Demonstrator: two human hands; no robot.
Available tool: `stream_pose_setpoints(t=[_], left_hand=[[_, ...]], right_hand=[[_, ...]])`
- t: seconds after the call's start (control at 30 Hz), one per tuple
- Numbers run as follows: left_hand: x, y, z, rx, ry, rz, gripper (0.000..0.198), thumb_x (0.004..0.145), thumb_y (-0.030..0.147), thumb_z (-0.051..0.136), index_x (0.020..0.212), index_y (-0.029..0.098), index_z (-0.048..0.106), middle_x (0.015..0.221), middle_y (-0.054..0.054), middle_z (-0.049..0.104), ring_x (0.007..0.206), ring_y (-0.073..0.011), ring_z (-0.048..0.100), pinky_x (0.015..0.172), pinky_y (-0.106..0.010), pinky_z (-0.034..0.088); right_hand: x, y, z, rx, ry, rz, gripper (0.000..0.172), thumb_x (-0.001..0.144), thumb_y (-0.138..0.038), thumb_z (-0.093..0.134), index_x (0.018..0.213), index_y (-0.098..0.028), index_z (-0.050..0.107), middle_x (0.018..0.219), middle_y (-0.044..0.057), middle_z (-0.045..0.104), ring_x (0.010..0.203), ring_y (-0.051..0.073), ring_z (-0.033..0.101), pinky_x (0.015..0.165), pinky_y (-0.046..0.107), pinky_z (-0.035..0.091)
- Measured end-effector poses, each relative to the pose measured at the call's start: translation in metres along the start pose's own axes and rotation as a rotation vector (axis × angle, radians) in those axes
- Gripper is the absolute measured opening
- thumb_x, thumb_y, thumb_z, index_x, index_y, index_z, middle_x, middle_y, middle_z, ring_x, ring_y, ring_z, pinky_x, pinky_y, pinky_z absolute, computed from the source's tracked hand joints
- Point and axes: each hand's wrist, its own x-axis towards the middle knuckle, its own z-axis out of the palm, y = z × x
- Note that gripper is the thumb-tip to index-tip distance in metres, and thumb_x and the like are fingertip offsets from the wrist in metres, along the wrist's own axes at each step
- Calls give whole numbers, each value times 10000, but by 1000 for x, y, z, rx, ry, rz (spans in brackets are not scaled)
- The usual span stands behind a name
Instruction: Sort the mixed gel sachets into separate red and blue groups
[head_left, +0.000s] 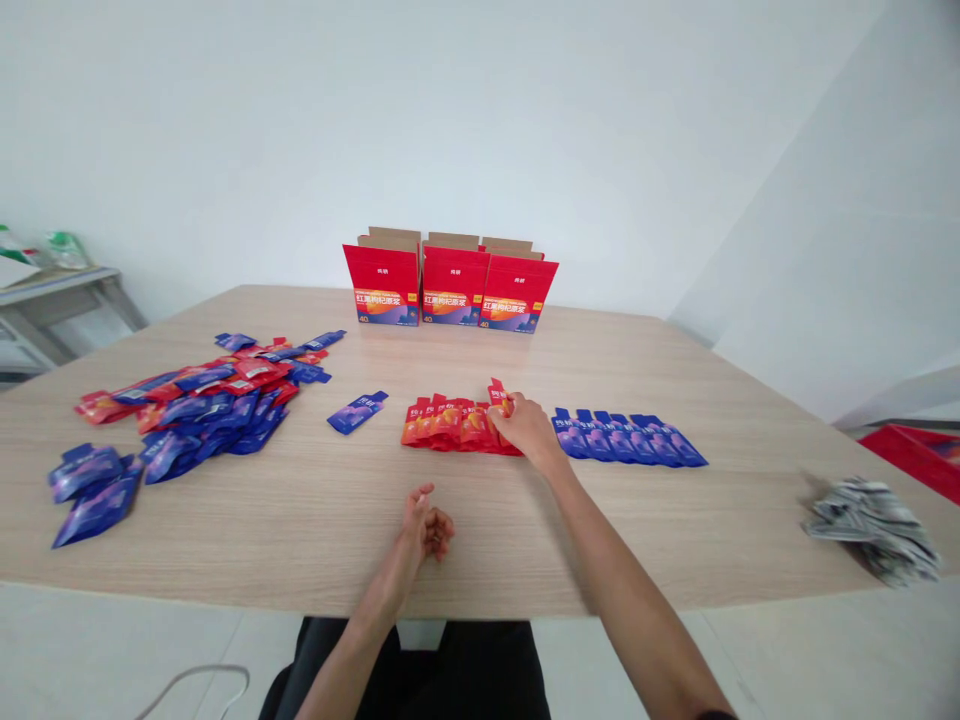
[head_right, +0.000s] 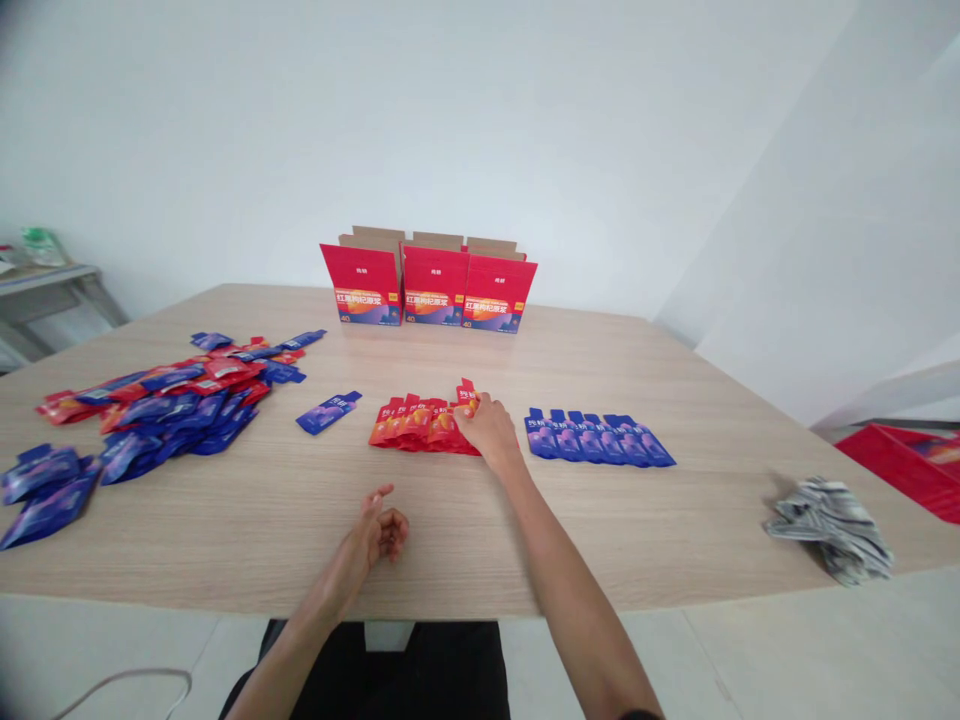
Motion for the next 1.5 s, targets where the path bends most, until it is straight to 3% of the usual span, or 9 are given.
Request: stream_pose_setpoints(t=[0.27,0.77,0.87,0.93,1.07,1.13,1.2,1.37,1.5], left_hand=[[-9,-6,-3,7,8,79,913,779,818,648,1364,190,339,673,52,630,513,-149,543,510,-271,359],[-8,-3,-11,81,-10,103,818,781,835,626,1257,202,423,681,41,627,531,-148,539,516,-264,367],[-3,24,-25,299,-2,232,675,849,780,574,1182,195,524,716,9,636,573,-159,555,544,-278,398],[5,55,-37,597,65,383,530,939,672,487,1141,191,587,773,-30,662,651,-183,597,609,-306,459],[38,124,-60,1261,443,542,402,970,370,426,1251,165,628,1234,-166,695,1181,-300,636,1011,-440,502],[58,147,-68,1357,565,493,528,905,320,512,1378,96,573,1487,-250,556,1441,-404,455,1168,-548,373],[75,160,-74,1385,620,405,679,830,306,592,1437,11,513,1547,-336,473,1503,-493,356,1193,-625,299],[93,174,-92,1402,656,202,715,757,330,675,1360,-26,531,1446,-403,544,1433,-548,454,1127,-606,377],[90,183,-108,1307,629,95,505,694,343,759,1093,71,610,1216,-319,704,1253,-517,620,976,-491,487]], right_hand=[[2,-24,12,-233,-159,80,612,981,-495,593,1397,-48,635,1337,272,688,1306,358,655,1036,401,525],[3,-24,14,-312,-183,123,626,1015,-506,591,1450,-57,605,1419,262,641,1365,335,616,1071,384,514],[2,-21,13,-323,-174,120,607,1010,-501,604,1438,-71,609,1379,254,667,1339,340,635,1065,401,515],[0,-19,10,-322,-161,120,617,1010,-523,602,1432,-74,601,1359,255,674,1313,343,650,1055,409,518],[-9,-17,3,-277,-48,95,595,1052,-536,511,1419,-73,579,1328,250,669,1236,347,684,986,416,539],[-20,-18,1,-234,25,66,538,1073,-509,468,1396,-94,586,1301,220,675,1175,333,706,933,397,548],[-34,-19,2,-175,97,7,462,1087,-468,445,1369,-137,601,1289,176,678,1119,297,717,884,361,546],[-85,-18,21,52,194,-244,289,1088,-332,431,1181,-210,676,1220,82,692,987,200,705,775,269,509],[-119,-16,43,261,212,-406,262,1061,-298,439,1032,-222,688,1032,48,695,893,173,688,746,251,502]])
